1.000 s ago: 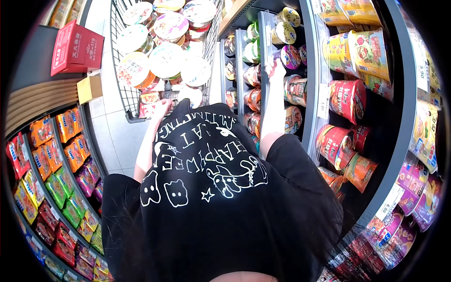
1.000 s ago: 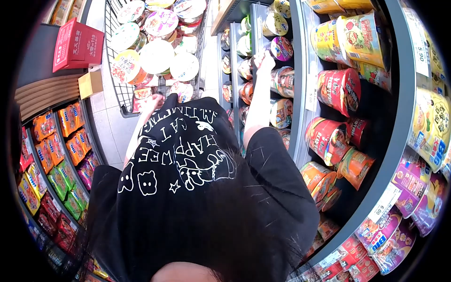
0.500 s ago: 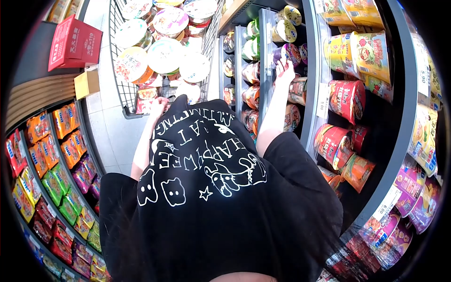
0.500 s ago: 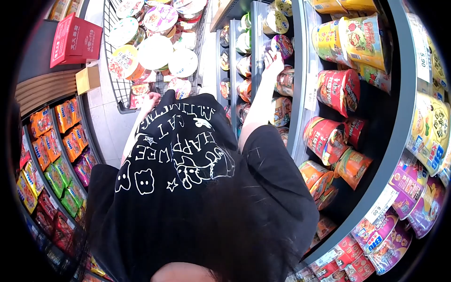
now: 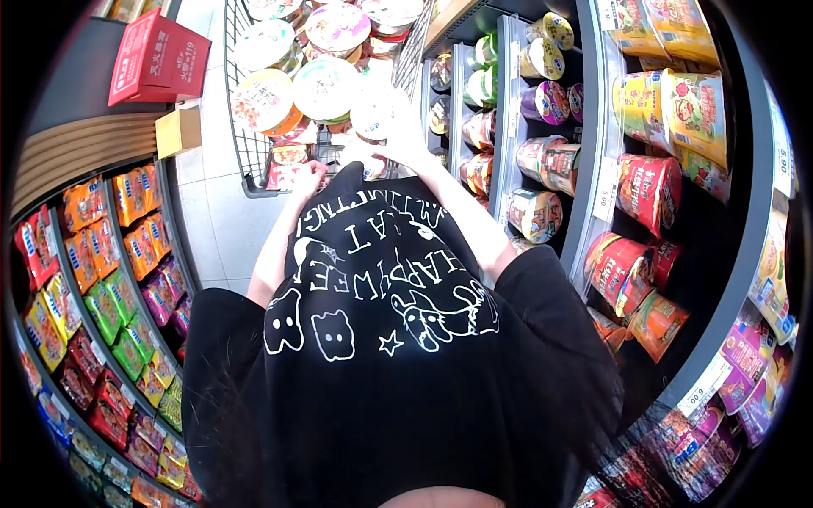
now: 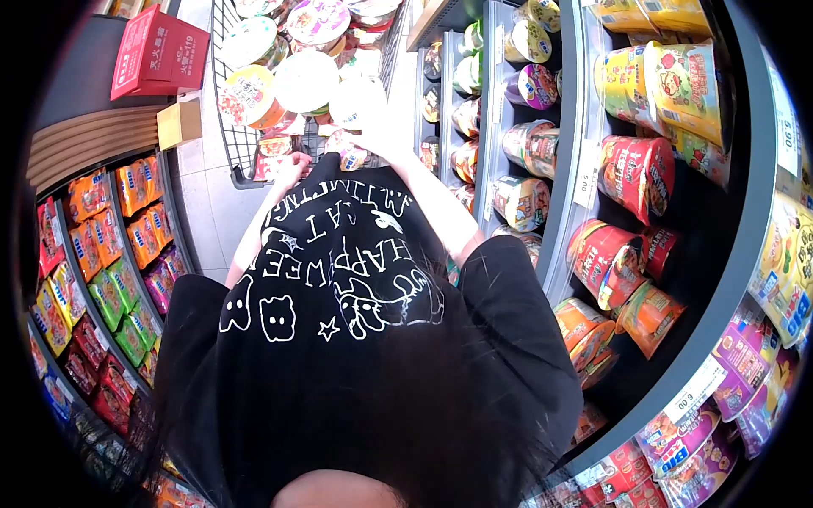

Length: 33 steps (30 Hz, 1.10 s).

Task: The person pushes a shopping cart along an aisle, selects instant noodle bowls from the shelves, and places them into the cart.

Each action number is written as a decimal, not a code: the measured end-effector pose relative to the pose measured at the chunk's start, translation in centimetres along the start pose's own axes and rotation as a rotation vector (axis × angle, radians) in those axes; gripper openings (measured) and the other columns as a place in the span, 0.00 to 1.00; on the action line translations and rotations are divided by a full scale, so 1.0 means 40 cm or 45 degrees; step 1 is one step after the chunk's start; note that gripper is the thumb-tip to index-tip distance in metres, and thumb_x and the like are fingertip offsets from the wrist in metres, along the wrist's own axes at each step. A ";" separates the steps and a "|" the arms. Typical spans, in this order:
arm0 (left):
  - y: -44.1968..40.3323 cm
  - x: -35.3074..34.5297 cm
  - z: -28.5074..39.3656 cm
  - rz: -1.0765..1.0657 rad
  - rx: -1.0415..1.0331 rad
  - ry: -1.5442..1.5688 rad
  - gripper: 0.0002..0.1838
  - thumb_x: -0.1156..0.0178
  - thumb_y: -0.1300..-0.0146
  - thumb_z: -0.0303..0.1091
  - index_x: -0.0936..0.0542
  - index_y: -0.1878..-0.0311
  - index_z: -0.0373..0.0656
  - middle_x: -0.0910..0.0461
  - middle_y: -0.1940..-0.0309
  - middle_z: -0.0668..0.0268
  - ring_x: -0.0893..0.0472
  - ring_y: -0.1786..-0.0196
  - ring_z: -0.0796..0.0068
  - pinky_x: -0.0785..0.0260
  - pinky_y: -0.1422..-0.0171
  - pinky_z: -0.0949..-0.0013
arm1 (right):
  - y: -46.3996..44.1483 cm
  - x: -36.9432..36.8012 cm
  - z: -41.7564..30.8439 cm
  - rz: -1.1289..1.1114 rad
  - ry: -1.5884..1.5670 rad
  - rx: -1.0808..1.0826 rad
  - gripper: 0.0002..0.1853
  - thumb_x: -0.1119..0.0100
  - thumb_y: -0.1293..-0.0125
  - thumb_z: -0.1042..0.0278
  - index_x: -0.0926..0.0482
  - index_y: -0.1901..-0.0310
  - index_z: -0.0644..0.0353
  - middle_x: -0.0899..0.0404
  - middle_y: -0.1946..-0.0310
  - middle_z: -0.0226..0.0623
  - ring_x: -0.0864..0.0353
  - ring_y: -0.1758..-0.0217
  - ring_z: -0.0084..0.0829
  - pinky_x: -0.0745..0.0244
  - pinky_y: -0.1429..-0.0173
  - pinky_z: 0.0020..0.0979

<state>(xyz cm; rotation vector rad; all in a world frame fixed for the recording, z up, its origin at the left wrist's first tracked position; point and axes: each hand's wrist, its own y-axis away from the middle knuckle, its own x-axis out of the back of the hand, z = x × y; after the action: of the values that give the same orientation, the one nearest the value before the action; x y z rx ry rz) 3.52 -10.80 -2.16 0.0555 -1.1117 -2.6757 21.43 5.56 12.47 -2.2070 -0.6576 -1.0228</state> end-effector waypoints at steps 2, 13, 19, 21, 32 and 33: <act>-0.005 0.000 -0.008 -0.019 0.004 0.050 0.07 0.57 0.46 0.22 0.29 0.66 0.35 0.27 0.76 0.65 0.24 0.75 0.78 0.32 0.74 0.79 | -0.012 -0.030 0.008 0.007 -0.092 0.037 0.27 0.42 0.58 0.58 0.32 0.54 0.62 0.31 0.58 0.44 0.37 0.50 0.41 0.46 0.45 0.38; 0.001 0.000 -0.016 -0.030 -0.048 0.172 0.07 0.58 0.45 0.22 0.30 0.66 0.35 0.28 0.77 0.66 0.24 0.74 0.79 0.33 0.74 0.80 | -0.037 -0.081 0.056 0.057 0.035 0.100 0.18 0.44 0.56 0.62 0.28 0.61 0.57 0.29 0.64 0.39 0.33 0.59 0.37 0.41 0.54 0.37; -0.002 0.000 -0.030 -0.018 -0.064 0.197 0.07 0.58 0.46 0.21 0.31 0.66 0.34 0.29 0.78 0.66 0.26 0.76 0.79 0.34 0.75 0.80 | -0.207 0.202 0.105 0.234 0.923 -0.071 0.08 0.54 0.53 0.65 0.28 0.77 0.59 0.32 0.81 0.37 0.32 0.74 0.36 0.39 0.65 0.35; 0.001 0.000 -0.027 -0.016 -0.053 0.175 0.07 0.58 0.46 0.21 0.31 0.66 0.33 0.28 0.78 0.66 0.26 0.77 0.80 0.34 0.75 0.80 | -0.250 0.335 0.132 0.730 1.859 0.206 0.14 0.53 0.54 0.64 0.29 0.72 0.68 0.31 0.76 0.45 0.33 0.73 0.40 0.38 0.68 0.39; -0.002 0.002 -0.033 -0.007 -0.070 0.160 0.07 0.58 0.46 0.21 0.30 0.66 0.35 0.28 0.78 0.67 0.26 0.77 0.81 0.34 0.76 0.81 | -0.239 0.393 0.611 0.413 0.475 -0.861 0.48 0.38 0.65 0.44 0.48 0.43 0.58 0.45 0.46 0.50 0.45 0.46 0.51 0.48 0.45 0.48; -0.001 0.001 -0.033 0.000 -0.073 0.154 0.07 0.58 0.46 0.21 0.30 0.66 0.35 0.28 0.78 0.67 0.26 0.77 0.81 0.34 0.75 0.81 | -0.240 0.390 0.601 0.426 0.572 -0.898 0.48 0.38 0.64 0.44 0.48 0.43 0.58 0.46 0.46 0.50 0.45 0.45 0.51 0.48 0.45 0.48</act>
<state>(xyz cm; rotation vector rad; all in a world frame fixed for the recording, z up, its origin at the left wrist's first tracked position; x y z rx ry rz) 3.62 -11.68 -3.12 0.2043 -0.9977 -2.6628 36.06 31.84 15.60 -2.3880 0.3216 -1.6603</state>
